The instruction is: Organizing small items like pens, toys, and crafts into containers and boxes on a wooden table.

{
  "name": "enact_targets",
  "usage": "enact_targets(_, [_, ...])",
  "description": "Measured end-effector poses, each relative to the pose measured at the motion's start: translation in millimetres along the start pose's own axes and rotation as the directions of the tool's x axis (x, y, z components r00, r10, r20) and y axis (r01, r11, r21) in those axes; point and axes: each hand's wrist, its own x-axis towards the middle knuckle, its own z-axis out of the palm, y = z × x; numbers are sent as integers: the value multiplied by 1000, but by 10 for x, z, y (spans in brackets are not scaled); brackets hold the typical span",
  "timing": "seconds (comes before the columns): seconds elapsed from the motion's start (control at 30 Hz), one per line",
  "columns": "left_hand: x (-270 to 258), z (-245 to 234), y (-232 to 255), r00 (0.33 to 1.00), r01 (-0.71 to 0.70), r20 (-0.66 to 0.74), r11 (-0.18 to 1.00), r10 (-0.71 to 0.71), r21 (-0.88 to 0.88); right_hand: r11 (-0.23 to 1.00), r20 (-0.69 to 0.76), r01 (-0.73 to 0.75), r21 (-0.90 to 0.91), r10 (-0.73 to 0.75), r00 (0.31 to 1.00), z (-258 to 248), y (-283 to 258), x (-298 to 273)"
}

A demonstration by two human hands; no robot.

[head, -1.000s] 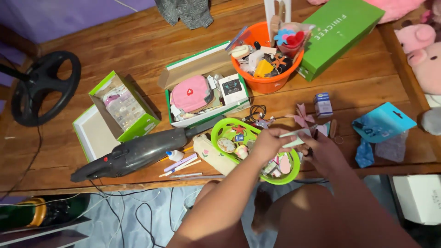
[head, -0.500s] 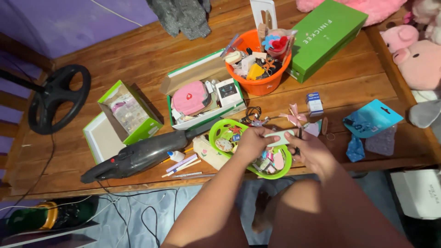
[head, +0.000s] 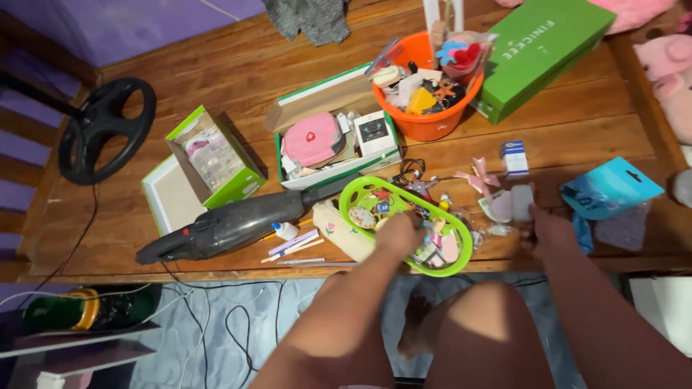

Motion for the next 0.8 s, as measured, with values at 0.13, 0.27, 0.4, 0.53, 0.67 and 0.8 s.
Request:
enact_targets(0.13, [100,383,-90,986,33,-159,994,-50,-109,982,-97,43,-187,-61,993,-30,244,345])
enact_targets(0.27, [244,262,-206,971,204,-100,971,-217,-123,813,10,290,-505,-330,944,55,253,443])
enact_targets(0.4, [225,-161,-365,956,190,-211,978,-205,-88,364,113,349,-864,-534,838,437,-149,-196])
enact_targets(0.53, [346,-59,-704,952,42,-296,991,-78,-128,318,29,183,-930,-434,900,585,-231,-176])
enact_targets(0.67, [613,253,-966,992,-66,-127,861,1,-505,333,133,336,-881,-508,851,360,-58,409])
enact_targets(0.8, [482,139,-910,974,225,225,270,-30,-936,393,173,397,-830,-495,851,109,37,423])
